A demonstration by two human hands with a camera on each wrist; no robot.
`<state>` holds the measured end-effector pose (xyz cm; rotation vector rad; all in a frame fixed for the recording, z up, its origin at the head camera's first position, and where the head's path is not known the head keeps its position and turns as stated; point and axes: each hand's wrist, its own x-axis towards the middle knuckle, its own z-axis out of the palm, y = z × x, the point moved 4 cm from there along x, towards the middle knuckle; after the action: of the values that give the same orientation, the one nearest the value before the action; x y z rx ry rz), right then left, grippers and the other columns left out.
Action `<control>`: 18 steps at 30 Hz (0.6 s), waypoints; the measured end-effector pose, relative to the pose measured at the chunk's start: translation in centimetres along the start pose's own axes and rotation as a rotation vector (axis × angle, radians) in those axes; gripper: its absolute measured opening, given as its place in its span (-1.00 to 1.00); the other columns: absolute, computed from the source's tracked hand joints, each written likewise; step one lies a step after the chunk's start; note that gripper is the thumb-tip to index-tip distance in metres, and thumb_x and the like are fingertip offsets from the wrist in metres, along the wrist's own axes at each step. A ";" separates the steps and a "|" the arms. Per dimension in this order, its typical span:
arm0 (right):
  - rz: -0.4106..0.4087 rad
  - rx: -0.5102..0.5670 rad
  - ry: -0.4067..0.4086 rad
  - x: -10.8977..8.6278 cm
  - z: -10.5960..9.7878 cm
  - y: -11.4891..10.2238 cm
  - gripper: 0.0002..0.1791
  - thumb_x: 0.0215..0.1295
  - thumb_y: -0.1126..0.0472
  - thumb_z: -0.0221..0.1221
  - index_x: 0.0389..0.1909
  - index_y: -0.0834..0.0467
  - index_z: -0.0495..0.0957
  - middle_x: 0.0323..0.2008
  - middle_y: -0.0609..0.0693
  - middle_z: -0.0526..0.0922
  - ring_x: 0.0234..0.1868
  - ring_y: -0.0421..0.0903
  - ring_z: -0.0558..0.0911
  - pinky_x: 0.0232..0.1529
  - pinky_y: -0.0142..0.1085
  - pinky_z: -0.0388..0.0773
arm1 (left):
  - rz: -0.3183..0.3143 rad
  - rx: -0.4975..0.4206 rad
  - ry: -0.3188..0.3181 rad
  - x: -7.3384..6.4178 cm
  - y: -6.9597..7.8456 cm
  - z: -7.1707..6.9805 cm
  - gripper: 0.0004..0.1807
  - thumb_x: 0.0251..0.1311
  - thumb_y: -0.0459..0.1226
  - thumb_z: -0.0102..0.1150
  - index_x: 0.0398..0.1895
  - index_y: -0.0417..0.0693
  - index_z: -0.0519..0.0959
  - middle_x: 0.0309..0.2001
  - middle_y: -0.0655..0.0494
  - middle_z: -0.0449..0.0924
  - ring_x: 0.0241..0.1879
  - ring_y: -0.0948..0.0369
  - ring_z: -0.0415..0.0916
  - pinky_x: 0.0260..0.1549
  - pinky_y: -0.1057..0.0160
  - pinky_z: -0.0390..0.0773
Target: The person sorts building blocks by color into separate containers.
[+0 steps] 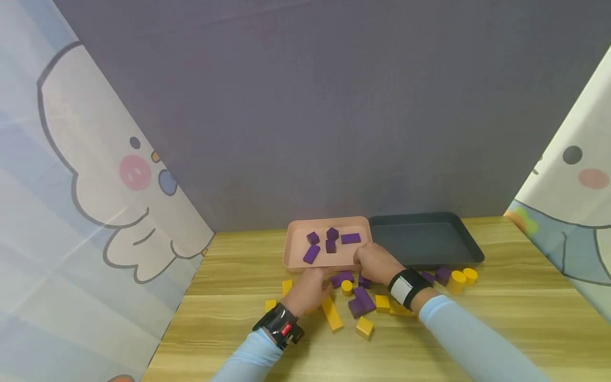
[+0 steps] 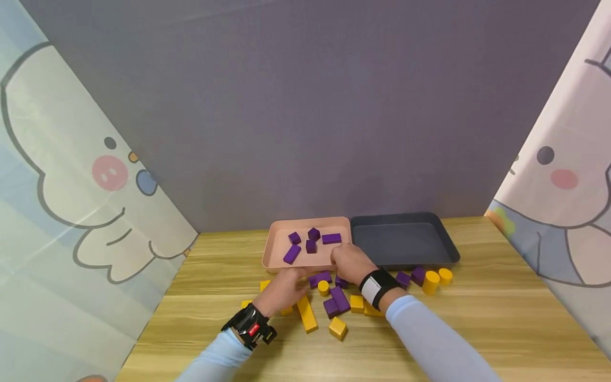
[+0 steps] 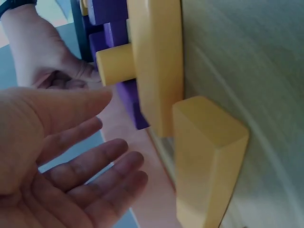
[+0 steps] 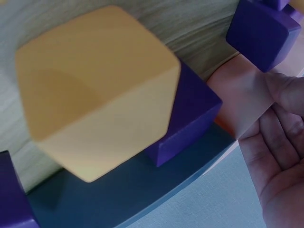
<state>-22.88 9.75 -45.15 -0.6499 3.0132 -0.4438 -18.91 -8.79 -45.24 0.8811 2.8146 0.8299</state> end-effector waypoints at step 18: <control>0.036 0.040 -0.018 0.0 0.2 0.0 -0.72 0.04 0.44 0.41 -0.65 0.00 0.65 -0.70 -0.17 0.46 -0.56 -0.16 0.44 -0.47 -0.36 0.40 | 0.120 0.088 0.013 1.4 0.2 2.5 -0.66 0.15 -0.49 0.33 -0.04 0.03 0.75 -0.07 0.22 0.70 -0.16 0.23 0.58 -0.03 0.39 0.59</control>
<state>-22.89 9.72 -45.31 -0.5935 2.9851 -0.4928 -19.40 -6.68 -47.13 1.0709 2.8528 0.7327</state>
